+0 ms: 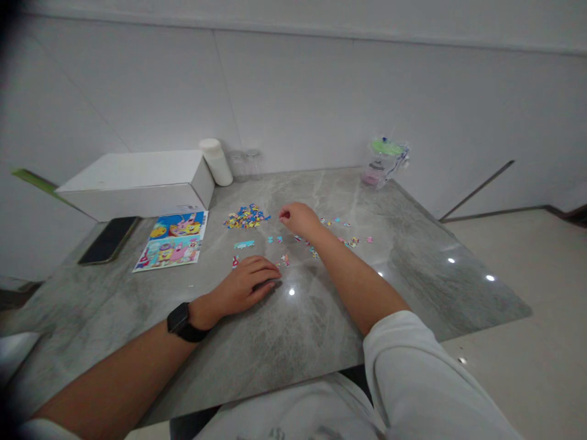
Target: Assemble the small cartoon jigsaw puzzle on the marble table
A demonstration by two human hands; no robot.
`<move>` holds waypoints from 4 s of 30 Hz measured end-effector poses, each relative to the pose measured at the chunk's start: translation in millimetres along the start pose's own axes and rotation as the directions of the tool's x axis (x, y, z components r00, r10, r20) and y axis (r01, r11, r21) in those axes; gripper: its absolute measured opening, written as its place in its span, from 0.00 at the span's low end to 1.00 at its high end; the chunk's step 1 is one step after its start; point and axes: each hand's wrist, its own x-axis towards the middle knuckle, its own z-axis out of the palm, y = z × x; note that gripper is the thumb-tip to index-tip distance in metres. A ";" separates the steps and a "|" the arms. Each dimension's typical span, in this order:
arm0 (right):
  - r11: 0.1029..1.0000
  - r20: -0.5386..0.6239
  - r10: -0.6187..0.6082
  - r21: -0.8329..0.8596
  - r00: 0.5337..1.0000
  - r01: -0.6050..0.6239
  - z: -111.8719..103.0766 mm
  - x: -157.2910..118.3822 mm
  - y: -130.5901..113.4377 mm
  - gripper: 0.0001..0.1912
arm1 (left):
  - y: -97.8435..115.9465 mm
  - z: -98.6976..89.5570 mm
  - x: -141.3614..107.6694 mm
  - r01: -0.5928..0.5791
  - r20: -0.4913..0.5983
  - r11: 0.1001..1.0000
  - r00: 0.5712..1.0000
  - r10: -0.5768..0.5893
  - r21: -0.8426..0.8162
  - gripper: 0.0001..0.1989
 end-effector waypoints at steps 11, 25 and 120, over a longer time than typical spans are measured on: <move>0.902 0.006 0.380 -0.225 0.925 -0.369 -41.6 6.9 91.1 0.11 | -0.3 -0.2 -0.4 -0.001 -0.012 1.000 1.000 0.001 -0.006 0.13; 0.878 0.100 0.416 -0.303 0.904 -0.371 -17.2 11.3 113.1 0.17 | -0.5 -0.2 -1.0 -0.004 -0.011 1.000 1.000 0.004 0.004 0.12; 0.981 0.062 -0.184 -0.057 0.981 0.188 53.8 -18.4 -36.9 0.10 | -2.2 3.2 -2.1 0.022 0.018 1.000 1.000 -0.021 -0.007 0.13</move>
